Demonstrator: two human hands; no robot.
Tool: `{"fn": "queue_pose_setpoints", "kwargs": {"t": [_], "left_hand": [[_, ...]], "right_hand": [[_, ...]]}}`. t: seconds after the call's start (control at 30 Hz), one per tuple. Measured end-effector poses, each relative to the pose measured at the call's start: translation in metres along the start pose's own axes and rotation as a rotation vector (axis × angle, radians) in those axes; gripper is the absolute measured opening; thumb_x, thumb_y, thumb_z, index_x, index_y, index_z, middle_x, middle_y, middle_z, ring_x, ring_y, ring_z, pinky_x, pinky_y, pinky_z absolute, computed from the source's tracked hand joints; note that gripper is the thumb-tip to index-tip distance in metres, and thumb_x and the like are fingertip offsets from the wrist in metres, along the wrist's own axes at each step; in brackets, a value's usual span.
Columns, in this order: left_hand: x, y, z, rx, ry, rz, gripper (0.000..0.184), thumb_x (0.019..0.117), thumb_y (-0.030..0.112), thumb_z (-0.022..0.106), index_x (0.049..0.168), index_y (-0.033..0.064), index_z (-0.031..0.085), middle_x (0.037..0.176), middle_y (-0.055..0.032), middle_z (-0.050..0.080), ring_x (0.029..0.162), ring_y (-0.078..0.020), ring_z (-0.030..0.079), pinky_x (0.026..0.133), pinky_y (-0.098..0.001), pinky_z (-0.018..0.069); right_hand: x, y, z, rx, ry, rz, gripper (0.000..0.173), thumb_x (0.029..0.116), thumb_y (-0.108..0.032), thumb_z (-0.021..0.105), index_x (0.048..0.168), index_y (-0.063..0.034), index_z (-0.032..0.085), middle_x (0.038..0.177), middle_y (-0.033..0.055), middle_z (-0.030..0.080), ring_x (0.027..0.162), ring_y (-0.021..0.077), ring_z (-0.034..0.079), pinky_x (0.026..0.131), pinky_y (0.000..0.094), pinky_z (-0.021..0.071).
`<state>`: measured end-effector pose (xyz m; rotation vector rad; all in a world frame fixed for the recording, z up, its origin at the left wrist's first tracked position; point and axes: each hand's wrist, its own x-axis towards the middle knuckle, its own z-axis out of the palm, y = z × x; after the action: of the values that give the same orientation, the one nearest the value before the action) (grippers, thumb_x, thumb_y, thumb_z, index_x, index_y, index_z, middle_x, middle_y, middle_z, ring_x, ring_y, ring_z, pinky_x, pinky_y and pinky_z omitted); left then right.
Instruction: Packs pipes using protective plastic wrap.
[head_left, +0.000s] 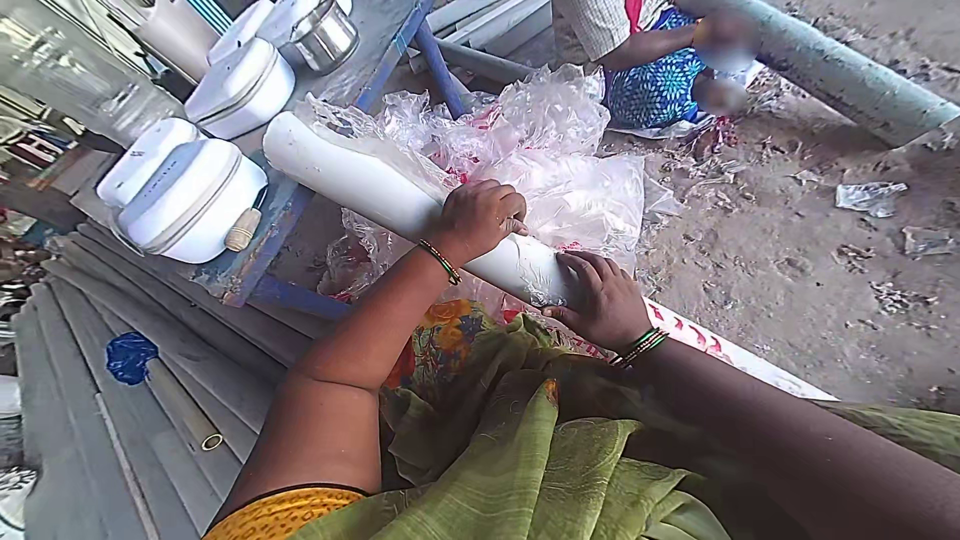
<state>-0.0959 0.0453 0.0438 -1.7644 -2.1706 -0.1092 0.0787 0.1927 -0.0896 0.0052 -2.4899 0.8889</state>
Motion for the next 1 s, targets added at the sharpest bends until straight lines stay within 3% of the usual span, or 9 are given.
{"fn": "queue_pose_setpoints", "kwargs": {"t": [0.3,0.5,0.63,0.73,0.9,1.0], "left_hand": [[0.027,-0.008,-0.008,0.046,-0.167,-0.095,0.029,0.0962,0.028,0.069,0.098,0.0002,0.072,0.098,-0.0188,0.073,0.098,-0.0378,0.07,0.086,-0.0544,0.0487],[0.03,-0.016,-0.014,-0.166,-0.249,-0.231,0.032,0.095,0.033,0.071,0.105,0.0032,0.074,0.103,-0.0171,0.069,0.103,-0.0346,0.066,0.09,-0.0553,0.0483],[0.021,-0.015,-0.023,-0.268,-0.261,-0.212,0.039,0.0962,0.036,0.07,0.124,0.0089,0.072,0.123,-0.016,0.069,0.121,-0.0355,0.061,0.102,-0.0572,0.044],[0.008,-0.018,-0.021,-0.344,-0.226,-0.17,0.042,0.0982,0.033,0.067,0.132,0.0079,0.068,0.129,-0.017,0.067,0.129,-0.0353,0.057,0.111,-0.0543,0.0403],[-0.014,-0.02,-0.009,-0.353,-0.085,-0.089,0.046,0.0975,0.037,0.065,0.13,0.0047,0.069,0.127,-0.0161,0.069,0.126,-0.0349,0.06,0.111,-0.055,0.0393],[-0.019,-0.024,-0.014,-0.459,0.05,-0.026,0.054,0.1058,0.04,0.047,0.128,-0.0052,0.066,0.123,-0.0184,0.071,0.123,-0.0293,0.063,0.112,-0.0455,0.043]], "right_hand": [[0.004,0.003,-0.004,-0.002,-0.027,0.012,0.083,0.0788,-0.052,0.079,0.141,-0.0009,0.057,0.138,0.0242,0.06,0.12,0.0475,0.06,0.087,0.0648,0.0491],[0.002,0.001,-0.003,-0.008,0.015,-0.019,0.08,0.0781,-0.047,0.082,0.139,-0.0001,0.058,0.135,0.0255,0.061,0.117,0.0489,0.061,0.086,0.065,0.0495],[-0.001,0.002,0.0,-0.013,0.027,-0.035,0.079,0.0789,-0.048,0.081,0.139,-0.0007,0.058,0.137,0.0242,0.06,0.119,0.0474,0.06,0.087,0.0646,0.0493],[-0.002,0.002,0.002,-0.008,0.041,-0.043,0.079,0.0792,-0.047,0.081,0.139,-0.0011,0.058,0.138,0.0232,0.06,0.121,0.047,0.059,0.089,0.0645,0.0488],[-0.004,0.001,0.003,0.007,0.059,-0.05,0.077,0.0802,-0.048,0.079,0.137,-0.0005,0.059,0.136,0.0241,0.061,0.12,0.0486,0.06,0.088,0.0654,0.0487],[-0.004,0.0,0.002,0.0,0.05,-0.046,0.077,0.0802,-0.047,0.079,0.138,-0.0002,0.059,0.137,0.0249,0.06,0.122,0.049,0.059,0.09,0.0656,0.0483]]}}
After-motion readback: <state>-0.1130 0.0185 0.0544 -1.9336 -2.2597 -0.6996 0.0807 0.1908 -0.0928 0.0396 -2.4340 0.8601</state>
